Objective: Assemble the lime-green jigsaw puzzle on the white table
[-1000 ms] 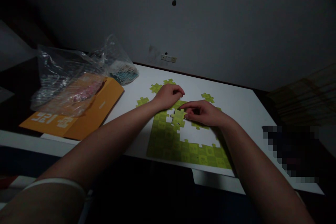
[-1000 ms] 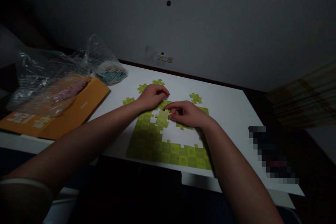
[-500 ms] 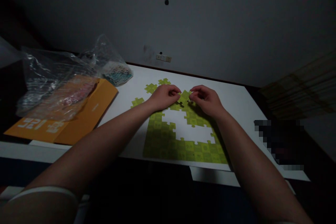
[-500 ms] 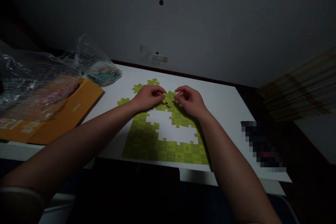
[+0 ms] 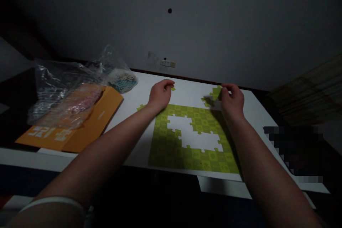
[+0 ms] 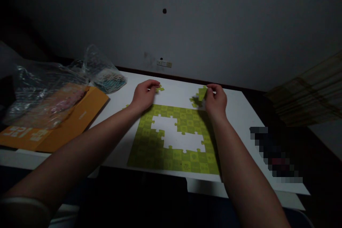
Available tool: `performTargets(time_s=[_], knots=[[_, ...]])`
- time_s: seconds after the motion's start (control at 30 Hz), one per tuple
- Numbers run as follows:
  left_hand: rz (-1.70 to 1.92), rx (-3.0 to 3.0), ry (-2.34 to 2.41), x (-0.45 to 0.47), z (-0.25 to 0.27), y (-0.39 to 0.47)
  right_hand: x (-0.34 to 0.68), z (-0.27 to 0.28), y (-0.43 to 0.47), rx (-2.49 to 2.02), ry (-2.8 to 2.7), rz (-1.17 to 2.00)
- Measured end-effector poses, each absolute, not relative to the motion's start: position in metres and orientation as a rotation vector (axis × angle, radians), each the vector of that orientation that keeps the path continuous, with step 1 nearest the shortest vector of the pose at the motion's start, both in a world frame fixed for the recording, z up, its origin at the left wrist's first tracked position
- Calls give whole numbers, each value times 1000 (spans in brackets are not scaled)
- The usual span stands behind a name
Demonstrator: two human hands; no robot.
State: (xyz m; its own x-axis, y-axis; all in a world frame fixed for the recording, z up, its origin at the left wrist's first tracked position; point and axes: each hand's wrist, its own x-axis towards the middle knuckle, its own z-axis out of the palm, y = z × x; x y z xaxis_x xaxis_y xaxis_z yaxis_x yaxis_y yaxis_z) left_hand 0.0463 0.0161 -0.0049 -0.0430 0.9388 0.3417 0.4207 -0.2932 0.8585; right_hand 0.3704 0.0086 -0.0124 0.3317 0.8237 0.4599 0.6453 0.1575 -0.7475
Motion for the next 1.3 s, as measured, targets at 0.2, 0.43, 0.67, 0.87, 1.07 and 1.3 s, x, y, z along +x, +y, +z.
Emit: performTargets(time_s=[0.2, 0.43, 0.67, 0.87, 1.07, 1.3], knots=[[1061, 1814, 1693, 15, 15, 33, 404, -14, 8, -2109, -1534, 30], [348, 2151, 2029, 13, 11, 15, 422, -24, 15, -2314, -1536, 56], [206, 2078, 2067, -12, 27, 16, 415, -28, 16, -2322, -1648, 87], [188, 2047, 2031, -22, 32, 19, 413, -28, 17, -2332, -1688, 101], [390, 2042, 1955, -22, 25, 19, 411, -27, 17, -2323, -1700, 103], [486, 2096, 1854, -17, 22, 20, 410, -28, 16, -2290, -1708, 105]])
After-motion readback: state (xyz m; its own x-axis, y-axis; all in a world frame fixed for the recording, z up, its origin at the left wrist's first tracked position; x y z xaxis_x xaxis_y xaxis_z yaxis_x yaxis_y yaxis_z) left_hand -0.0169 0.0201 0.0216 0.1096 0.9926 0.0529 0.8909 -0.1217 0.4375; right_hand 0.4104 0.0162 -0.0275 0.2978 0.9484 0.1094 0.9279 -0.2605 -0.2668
